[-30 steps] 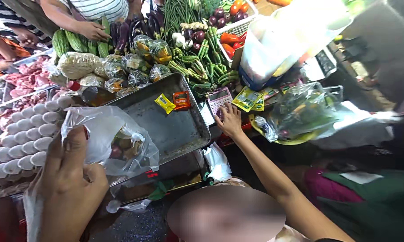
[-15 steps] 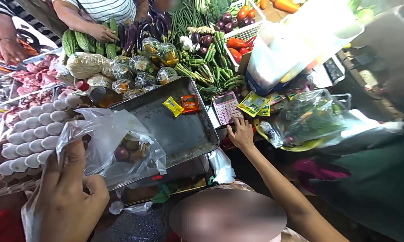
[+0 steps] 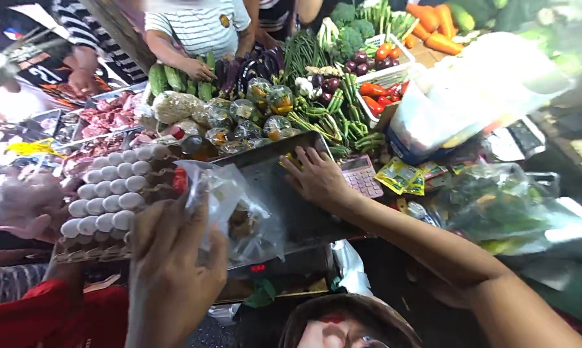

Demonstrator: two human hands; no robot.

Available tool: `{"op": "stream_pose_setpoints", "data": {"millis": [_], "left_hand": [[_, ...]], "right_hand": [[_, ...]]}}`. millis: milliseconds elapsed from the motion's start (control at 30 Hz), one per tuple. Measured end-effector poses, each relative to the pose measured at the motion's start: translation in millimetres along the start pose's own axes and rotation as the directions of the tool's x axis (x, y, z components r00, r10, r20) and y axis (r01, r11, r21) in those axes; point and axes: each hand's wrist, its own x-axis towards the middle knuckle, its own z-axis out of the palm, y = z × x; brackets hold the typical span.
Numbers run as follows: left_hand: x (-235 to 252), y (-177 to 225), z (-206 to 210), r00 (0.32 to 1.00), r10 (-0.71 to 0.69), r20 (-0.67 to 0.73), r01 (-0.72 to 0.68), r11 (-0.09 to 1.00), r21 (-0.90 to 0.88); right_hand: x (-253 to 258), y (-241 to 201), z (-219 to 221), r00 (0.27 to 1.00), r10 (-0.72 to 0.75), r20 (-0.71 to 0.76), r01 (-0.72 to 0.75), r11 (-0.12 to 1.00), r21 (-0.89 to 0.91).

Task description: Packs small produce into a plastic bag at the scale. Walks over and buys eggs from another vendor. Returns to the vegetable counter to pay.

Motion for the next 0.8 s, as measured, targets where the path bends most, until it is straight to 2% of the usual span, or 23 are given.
{"op": "stream_pose_setpoints", "data": {"millis": [100, 267, 333, 367, 433, 467, 500, 567, 633, 733, 800], "left_hand": [[0, -10, 8, 0.998, -0.036, -0.046, 0.036, 0.999, 0.008], [5, -34, 21, 0.999, -0.041, -0.020, 0.043, 0.990, 0.137], [9, -40, 21, 0.999, -0.035, 0.000, 0.035, 0.989, 0.141], [13, -41, 21, 1.000, -0.027, 0.004, 0.026, 0.991, 0.128], [22, -42, 16, 1.000, 0.013, 0.001, -0.013, 0.998, 0.063], [28, -40, 12, 0.999, 0.044, -0.002, -0.044, 0.999, 0.017], [34, -37, 6, 0.997, 0.074, -0.005, -0.074, 0.997, -0.018], [44, -32, -4, 0.993, 0.114, -0.017, -0.115, 0.993, -0.043], [55, -35, -13, 0.991, 0.126, -0.052, -0.129, 0.990, -0.054], [68, -54, -28, 0.992, 0.109, -0.055, -0.114, 0.990, -0.086], [72, -76, -40, 0.997, 0.061, -0.036, -0.064, 0.995, -0.083]], "right_hand": [[1, 2, -8, 0.999, -0.025, 0.025, 0.024, 1.000, 0.019], [9, 6, -17, 0.988, 0.135, 0.070, -0.143, 0.982, 0.123], [14, -2, -41, 0.992, 0.125, 0.022, -0.125, 0.937, 0.326], [18, -13, -63, 0.995, 0.095, 0.033, -0.099, 0.875, 0.474], [31, -42, -105, 0.976, -0.081, 0.200, -0.085, 0.707, 0.702], [40, -60, -113, 0.953, -0.190, 0.237, -0.036, 0.702, 0.711], [50, -80, -111, 0.938, -0.258, 0.233, 0.049, 0.761, 0.647], [71, -115, -95, 0.918, -0.324, 0.229, 0.177, 0.851, 0.494], [94, -136, -84, 0.921, -0.320, 0.224, 0.171, 0.846, 0.505], [123, -134, -88, 0.940, -0.310, 0.141, 0.164, 0.776, 0.609], [127, -119, -104, 0.930, -0.286, 0.232, 0.113, 0.822, 0.559]]}}
